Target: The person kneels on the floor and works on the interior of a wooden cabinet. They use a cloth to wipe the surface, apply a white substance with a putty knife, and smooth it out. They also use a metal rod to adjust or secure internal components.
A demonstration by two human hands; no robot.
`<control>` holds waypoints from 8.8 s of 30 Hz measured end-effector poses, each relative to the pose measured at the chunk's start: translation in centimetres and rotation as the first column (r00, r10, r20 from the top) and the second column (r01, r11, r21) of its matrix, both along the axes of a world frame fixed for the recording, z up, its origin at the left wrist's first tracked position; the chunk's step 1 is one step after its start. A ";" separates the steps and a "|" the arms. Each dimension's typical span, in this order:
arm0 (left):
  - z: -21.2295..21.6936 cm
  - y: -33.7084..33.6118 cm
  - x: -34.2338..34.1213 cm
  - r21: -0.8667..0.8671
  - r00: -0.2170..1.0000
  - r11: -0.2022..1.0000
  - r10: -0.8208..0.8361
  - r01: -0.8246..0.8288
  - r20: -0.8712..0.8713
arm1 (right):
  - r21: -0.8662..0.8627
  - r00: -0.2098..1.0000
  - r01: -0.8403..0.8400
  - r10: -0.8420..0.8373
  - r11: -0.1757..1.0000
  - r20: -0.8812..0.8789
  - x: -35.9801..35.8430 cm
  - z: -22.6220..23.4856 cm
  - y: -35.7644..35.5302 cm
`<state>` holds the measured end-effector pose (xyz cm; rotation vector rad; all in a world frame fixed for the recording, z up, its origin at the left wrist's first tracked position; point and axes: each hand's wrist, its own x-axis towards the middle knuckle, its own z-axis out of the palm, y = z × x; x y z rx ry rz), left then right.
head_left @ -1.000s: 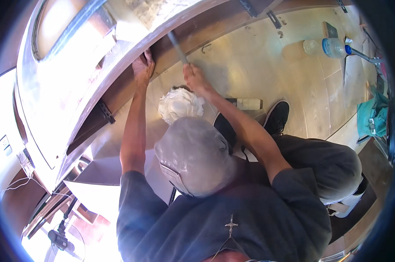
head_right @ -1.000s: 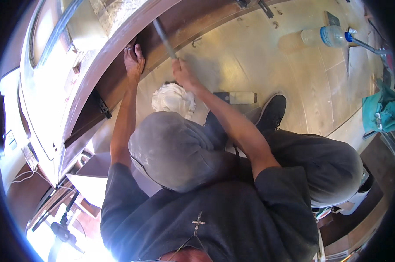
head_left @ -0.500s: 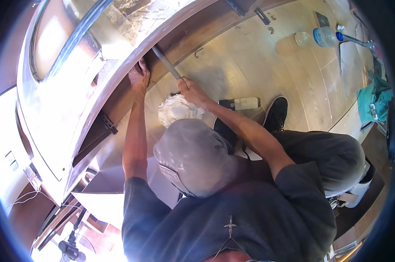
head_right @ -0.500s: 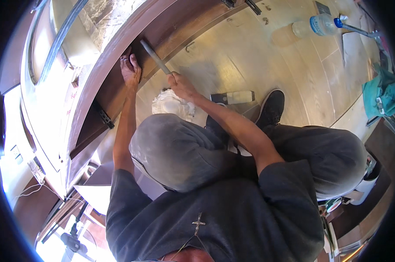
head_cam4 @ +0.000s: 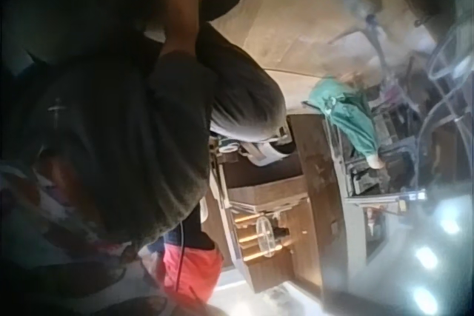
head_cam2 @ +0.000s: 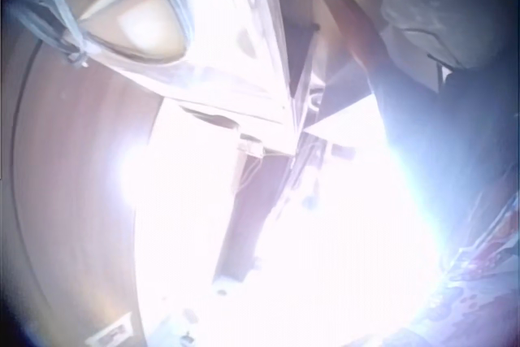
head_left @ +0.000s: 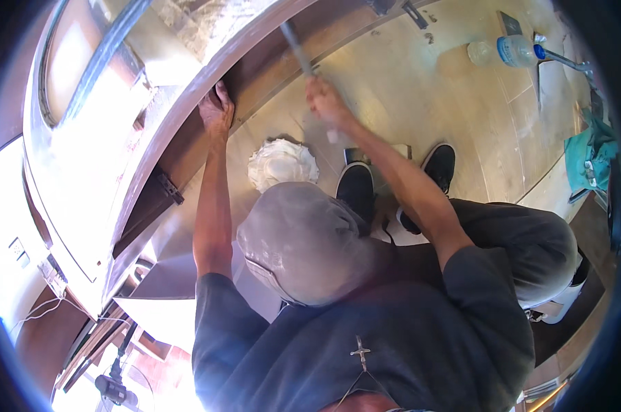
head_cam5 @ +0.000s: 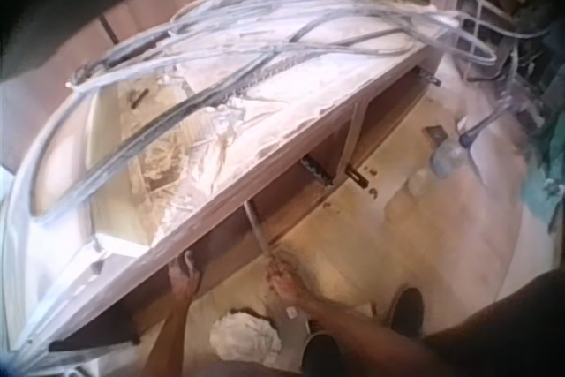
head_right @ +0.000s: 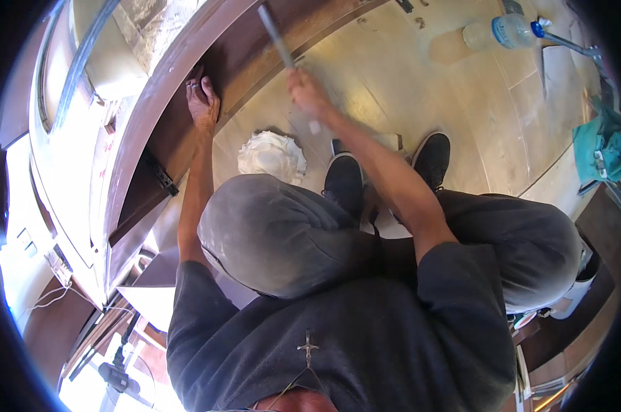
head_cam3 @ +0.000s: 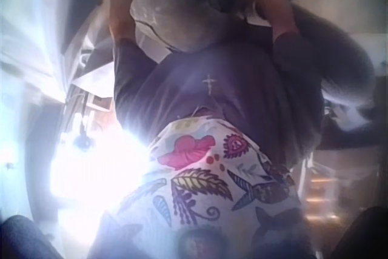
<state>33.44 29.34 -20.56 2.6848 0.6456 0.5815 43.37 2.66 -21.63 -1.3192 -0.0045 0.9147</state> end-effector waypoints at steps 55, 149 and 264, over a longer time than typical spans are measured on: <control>2.2 -21.1 8.5 -0.105 0.727 0.744 -0.667 0.660 -0.164 | -0.125 0.941 0.054 -0.009 0.991 0.337 8.3 5.4 -11.3; 5.6 -19.0 -4.7 -0.103 0.923 0.987 -0.152 0.123 -0.354 | -0.145 0.821 -0.421 0.444 0.895 0.359 0.5 8.6 -6.4; 3.1 5.1 -2.9 -0.086 0.546 0.590 -0.786 0.803 -0.292 | -0.093 0.993 -0.023 0.033 0.995 0.112 -17.8 1.2 10.1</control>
